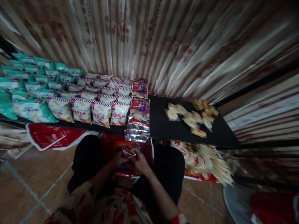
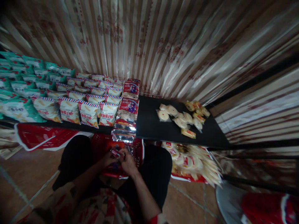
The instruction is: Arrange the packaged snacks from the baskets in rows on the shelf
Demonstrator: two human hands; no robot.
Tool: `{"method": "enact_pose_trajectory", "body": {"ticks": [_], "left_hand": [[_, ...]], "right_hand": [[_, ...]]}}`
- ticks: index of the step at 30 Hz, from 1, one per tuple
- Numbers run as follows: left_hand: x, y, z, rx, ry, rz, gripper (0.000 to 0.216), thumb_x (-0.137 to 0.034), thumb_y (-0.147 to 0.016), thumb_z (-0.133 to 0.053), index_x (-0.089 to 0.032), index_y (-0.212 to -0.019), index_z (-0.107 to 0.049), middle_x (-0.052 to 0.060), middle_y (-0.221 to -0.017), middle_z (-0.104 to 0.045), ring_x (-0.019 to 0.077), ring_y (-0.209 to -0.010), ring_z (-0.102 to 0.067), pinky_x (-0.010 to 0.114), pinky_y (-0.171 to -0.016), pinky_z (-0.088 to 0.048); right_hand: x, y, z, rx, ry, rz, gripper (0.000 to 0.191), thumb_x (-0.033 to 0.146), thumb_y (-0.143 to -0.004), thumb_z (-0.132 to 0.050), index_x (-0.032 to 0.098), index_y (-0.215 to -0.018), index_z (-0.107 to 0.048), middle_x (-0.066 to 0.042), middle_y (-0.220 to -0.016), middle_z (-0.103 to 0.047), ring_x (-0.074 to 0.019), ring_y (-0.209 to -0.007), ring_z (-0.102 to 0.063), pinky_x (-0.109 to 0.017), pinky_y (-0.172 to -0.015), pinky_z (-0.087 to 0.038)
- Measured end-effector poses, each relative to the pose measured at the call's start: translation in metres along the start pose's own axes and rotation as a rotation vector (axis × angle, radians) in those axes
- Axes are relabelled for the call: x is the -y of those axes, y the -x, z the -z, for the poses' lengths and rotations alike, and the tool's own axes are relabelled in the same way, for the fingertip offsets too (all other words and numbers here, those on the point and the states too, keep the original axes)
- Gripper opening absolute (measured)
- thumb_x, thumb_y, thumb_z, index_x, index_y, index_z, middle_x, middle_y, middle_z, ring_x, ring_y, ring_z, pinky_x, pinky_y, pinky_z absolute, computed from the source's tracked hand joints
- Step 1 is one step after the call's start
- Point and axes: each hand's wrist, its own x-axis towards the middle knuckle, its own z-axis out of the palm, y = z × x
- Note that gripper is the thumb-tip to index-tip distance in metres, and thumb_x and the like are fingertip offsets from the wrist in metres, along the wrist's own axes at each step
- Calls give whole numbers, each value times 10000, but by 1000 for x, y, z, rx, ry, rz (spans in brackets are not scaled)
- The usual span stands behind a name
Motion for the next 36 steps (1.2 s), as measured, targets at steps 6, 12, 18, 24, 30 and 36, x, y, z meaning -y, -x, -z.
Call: {"method": "enact_pose_trajectory", "body": {"ticks": [6, 12, 18, 24, 30, 36], "left_hand": [[-25, 28, -8, 113, 42, -63, 564, -565, -563, -738, -128, -906, -640, 74, -914, -692, 247, -911, -615, 358, -872, -444], [-86, 62, -27, 249, 5, -186, 464, -473, -741, -637, -164, -1082, -584, 62, -1051, -668, 227, -961, -605, 327, -858, -457], [-139, 90, -59, 174, -6, -237, 419, -456, -730, -626, -161, -1026, -593, 61, -973, -679, 231, -913, -611, 311, -802, -473], [-172, 97, -70, 21, 124, -204, 409, -448, -726, -622, -176, -1028, -573, 62, -983, -687, 238, -902, -633, 313, -768, -494], [-184, 82, -78, -14, 254, -245, 452, -418, -704, -654, -184, -1079, -561, 67, -1015, -685, 243, -932, -636, 333, -818, -494], [-194, 67, -87, -21, 251, -300, 479, -449, -671, -665, -170, -1042, -551, 84, -987, -685, 255, -916, -637, 346, -811, -498]], "right_hand": [[40, 30, 55, -36, -145, 130, 247, 301, -798, -545, 218, -1020, -612, -30, -978, -651, -185, -903, -593, -299, -809, -463], [68, 47, 93, -381, -158, 214, 210, 390, -788, -606, 204, -870, -660, -15, -797, -614, -152, -727, -564, -258, -674, -458], [89, 49, 115, -615, -384, 131, 419, 481, -763, -622, 212, -1084, -604, -48, -956, -661, -186, -845, -598, -303, -749, -483], [83, 54, 114, -527, -674, 76, 698, 557, -777, -578, 265, -1368, -348, -78, -1142, -629, -213, -979, -615, -349, -807, -508], [82, 66, 105, -256, -671, 76, 474, 515, -734, -663, 234, -1112, -606, -62, -1038, -675, -226, -920, -632, -343, -792, -507], [88, 59, 105, -320, -619, 85, 372, 514, -685, -703, 212, -897, -652, -28, -855, -692, -185, -737, -626, -281, -683, -498]]}}
